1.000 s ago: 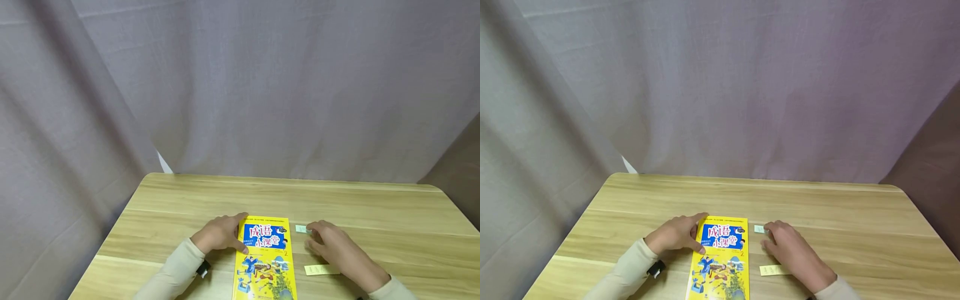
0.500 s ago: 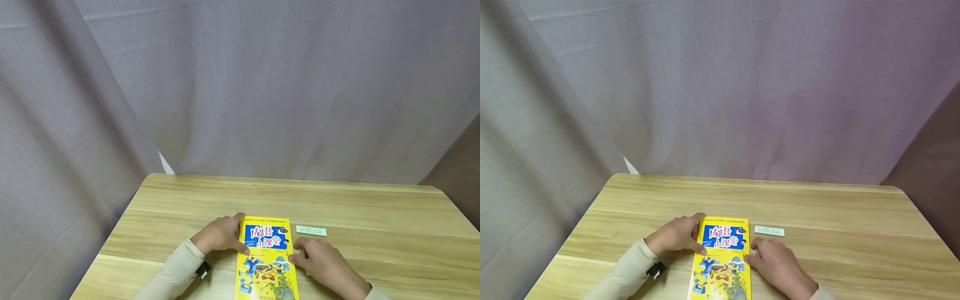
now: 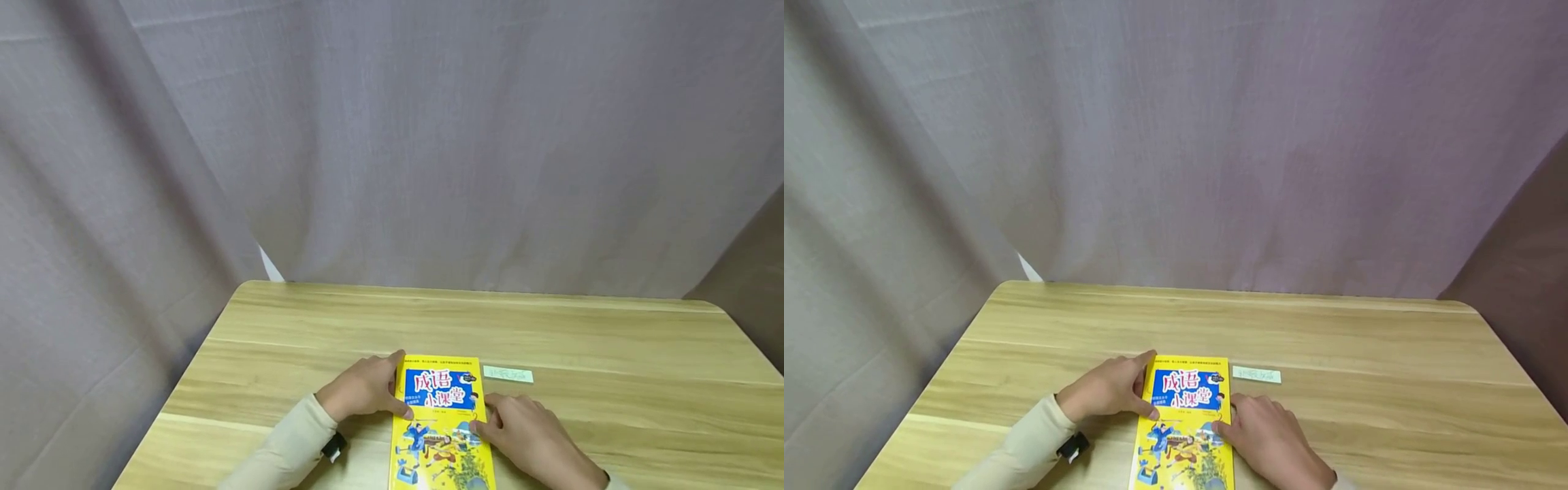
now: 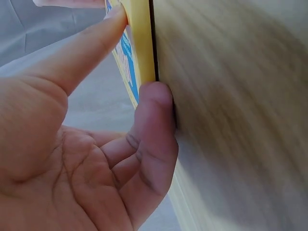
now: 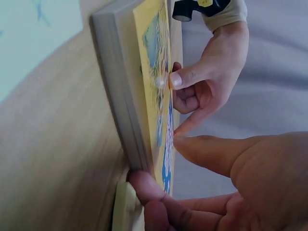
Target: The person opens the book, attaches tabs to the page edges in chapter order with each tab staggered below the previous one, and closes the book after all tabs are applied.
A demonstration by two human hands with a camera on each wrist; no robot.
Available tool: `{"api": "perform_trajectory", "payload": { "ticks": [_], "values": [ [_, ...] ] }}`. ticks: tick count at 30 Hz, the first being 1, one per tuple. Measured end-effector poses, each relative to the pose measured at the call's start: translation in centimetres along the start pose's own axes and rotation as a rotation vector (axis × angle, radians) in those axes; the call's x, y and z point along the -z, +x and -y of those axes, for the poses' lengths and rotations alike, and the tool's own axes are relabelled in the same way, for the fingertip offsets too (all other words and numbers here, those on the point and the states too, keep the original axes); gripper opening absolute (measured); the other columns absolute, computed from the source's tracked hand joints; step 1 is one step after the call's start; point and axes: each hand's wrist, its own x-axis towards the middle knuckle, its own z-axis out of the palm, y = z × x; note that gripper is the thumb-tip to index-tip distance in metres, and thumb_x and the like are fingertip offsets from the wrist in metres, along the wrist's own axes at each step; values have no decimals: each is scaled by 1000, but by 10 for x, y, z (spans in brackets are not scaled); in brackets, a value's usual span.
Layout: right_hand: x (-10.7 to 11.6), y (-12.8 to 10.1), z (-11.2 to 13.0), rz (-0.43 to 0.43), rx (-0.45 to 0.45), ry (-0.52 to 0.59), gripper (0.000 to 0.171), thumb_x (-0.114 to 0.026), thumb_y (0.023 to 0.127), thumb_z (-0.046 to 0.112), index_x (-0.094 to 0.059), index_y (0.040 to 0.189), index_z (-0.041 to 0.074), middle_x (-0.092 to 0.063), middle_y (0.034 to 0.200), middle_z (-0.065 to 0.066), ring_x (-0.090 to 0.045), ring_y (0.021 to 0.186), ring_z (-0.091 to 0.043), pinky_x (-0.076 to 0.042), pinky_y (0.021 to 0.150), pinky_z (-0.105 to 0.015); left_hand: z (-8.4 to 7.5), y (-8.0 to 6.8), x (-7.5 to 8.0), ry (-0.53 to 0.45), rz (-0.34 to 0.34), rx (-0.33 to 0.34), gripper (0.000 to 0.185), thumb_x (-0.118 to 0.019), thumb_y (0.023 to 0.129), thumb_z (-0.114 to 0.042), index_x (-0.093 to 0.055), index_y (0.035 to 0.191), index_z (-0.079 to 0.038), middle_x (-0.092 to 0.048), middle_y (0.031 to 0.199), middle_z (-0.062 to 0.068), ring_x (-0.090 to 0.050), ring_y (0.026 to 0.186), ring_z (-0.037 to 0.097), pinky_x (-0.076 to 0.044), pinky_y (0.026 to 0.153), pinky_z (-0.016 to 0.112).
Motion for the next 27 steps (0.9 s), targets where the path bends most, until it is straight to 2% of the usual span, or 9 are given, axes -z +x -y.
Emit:
{"api": "perform_trajectory", "payload": {
  "ticks": [9, 12, 13, 16, 18, 23, 27],
  "values": [
    [-2, -7, 4, 15, -17, -29, 36, -83, 92, 34, -72, 111, 6, -54, 66, -1, -49, 60, -17, -32, 55, -27, -7, -5, -2, 25, 18, 25, 116, -95, 77, -41, -30, 165, -2, -58, 75, -3, -50, 61, 11, -46, 64, 25],
    [-3, -9, 6, 12, 2, -38, 47, -82, 92, 37, -70, 123, 3, -54, 67, 1, -50, 61, -16, -35, 57, -28, -9, -10, -4, 49, -11, 24, 114, -94, 78, -41, -31, 164, -1, -60, 75, -2, -51, 62, 12, -49, 67, 27],
    [-3, -10, 6, 16, 4, -40, 52, -82, 92, 38, -69, 127, 1, -54, 67, 1, -50, 61, -16, -35, 56, -28, -9, -12, -4, 74, -30, 19, 113, -94, 78, -42, -33, 163, 0, -65, 81, 0, -54, 65, 11, -51, 70, 27],
    [-3, -13, 9, 34, 4, -48, 59, -81, 92, 41, -66, 131, 0, -55, 67, 2, -52, 60, -15, -37, 55, -28, -11, -20, -8, 169, -98, -6, 101, -92, 80, -45, -45, 156, 2, -71, 94, 3, -57, 73, 10, -55, 72, 30],
    [-3, -14, 10, 50, -6, -45, 57, -81, 93, 41, -66, 130, 0, -56, 67, 2, -53, 60, -14, -38, 53, -27, -14, -26, -10, 245, -136, -17, 87, -90, 82, -47, -56, 146, 2, -70, 98, 4, -56, 75, 11, -55, 69, 31],
    [-4, -12, 11, 66, -12, -17, 53, -80, 93, 40, -67, 128, 2, -58, 70, 2, -56, 63, -13, -42, 56, -28, -22, -38, -15, 367, -177, -53, 52, -87, 87, -42, -72, 118, -3, -59, 85, -1, -49, 69, 11, -48, 58, 27],
    [-5, -10, 11, 62, 1, -9, 52, -80, 93, 41, -68, 127, 4, -59, 72, 4, -57, 66, -11, -45, 61, -30, -26, -44, -19, 406, -204, -89, 41, -87, 89, -35, -77, 116, -6, -61, 84, 0, -48, 68, 9, -49, 58, 24]
  ]
}}
